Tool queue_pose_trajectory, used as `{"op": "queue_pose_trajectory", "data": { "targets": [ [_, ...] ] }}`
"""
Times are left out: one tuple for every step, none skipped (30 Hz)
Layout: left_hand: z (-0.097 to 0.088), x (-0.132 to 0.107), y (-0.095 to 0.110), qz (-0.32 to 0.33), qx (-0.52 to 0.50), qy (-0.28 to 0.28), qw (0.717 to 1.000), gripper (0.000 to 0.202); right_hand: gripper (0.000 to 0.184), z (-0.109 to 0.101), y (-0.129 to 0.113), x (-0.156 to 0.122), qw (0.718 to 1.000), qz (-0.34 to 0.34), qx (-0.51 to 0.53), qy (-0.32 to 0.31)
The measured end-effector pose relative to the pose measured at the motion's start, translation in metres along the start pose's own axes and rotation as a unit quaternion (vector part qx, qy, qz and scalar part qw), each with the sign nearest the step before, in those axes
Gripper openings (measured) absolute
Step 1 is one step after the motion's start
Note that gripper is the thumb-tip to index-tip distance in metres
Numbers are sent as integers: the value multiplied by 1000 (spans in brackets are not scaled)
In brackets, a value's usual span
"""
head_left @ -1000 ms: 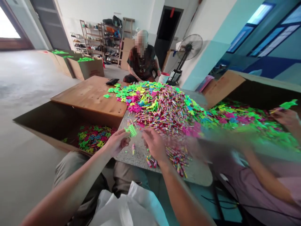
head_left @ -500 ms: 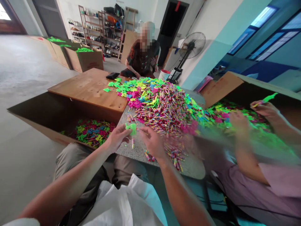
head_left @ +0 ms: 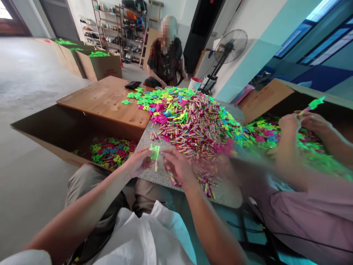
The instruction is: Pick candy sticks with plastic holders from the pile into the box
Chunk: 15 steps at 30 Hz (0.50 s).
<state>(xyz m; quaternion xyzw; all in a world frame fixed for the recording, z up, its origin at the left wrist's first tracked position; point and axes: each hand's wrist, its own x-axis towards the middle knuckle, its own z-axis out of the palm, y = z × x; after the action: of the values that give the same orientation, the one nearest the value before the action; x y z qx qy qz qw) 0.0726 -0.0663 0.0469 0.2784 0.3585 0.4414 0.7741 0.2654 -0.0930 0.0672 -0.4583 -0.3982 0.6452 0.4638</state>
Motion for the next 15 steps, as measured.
{"op": "queue_pose_trajectory", "data": {
  "targets": [
    [0, 0, -1, 0, 5, 5, 1000, 31, 38, 1, 1, -1, 1000, -1, -2, 0],
    [0, -1, -1, 2, 14, 8, 1000, 31, 39, 1, 2, -1, 1000, -3, -3, 0],
    [0, -1, -1, 3, 27, 8, 1000, 31, 39, 1, 3, -2, 1000, -8, -7, -1],
    [1, -3, -1, 5, 42, 5, 999, 31, 39, 1, 4, -2, 1000, -15, -13, -3],
    [2, -4, 0, 7, 56, 2, 998, 31, 38, 1, 5, -3, 999, -22, -22, -6],
    [3, -6, 1, 9, 69, -1, 998, 31, 37, 0, 6, -3, 999, -30, -33, -8],
    [5, -7, 2, 13, 78, -3, 997, 32, 37, 0, 7, -4, 998, -36, -44, -11],
    [6, -9, 3, 18, 85, -4, 996, 32, 36, -1, 7, -5, 998, -42, -54, -12],
    [8, -10, 4, 24, 90, -2, 996, 32, 35, -1, 6, -5, 997, -48, -65, -13],
    [8, -10, 5, 27, 94, 0, 995, 32, 34, -1, 6, -6, 995, -54, -77, -15],
    [9, -11, 6, 28, 100, 1, 995, 32, 33, 0, 5, -7, 994, -63, -92, -18],
    [8, -11, 6, 29, 107, 4, 994, 32, 32, 1, 4, -8, 990, -75, -115, -18],
    [8, -12, 6, 32, 116, 7, 993, 32, 31, 2, 3, -9, 985, -90, -145, -14],
    [7, -12, 6, 37, 126, 10, 991, 32, 31, 4, 3, -9, 979, -103, -178, -9],
    [5, -13, 5, 44, 138, 11, 989, 31, 30, 6, 4, -10, 971, -111, -211, -4]
  ]
}}
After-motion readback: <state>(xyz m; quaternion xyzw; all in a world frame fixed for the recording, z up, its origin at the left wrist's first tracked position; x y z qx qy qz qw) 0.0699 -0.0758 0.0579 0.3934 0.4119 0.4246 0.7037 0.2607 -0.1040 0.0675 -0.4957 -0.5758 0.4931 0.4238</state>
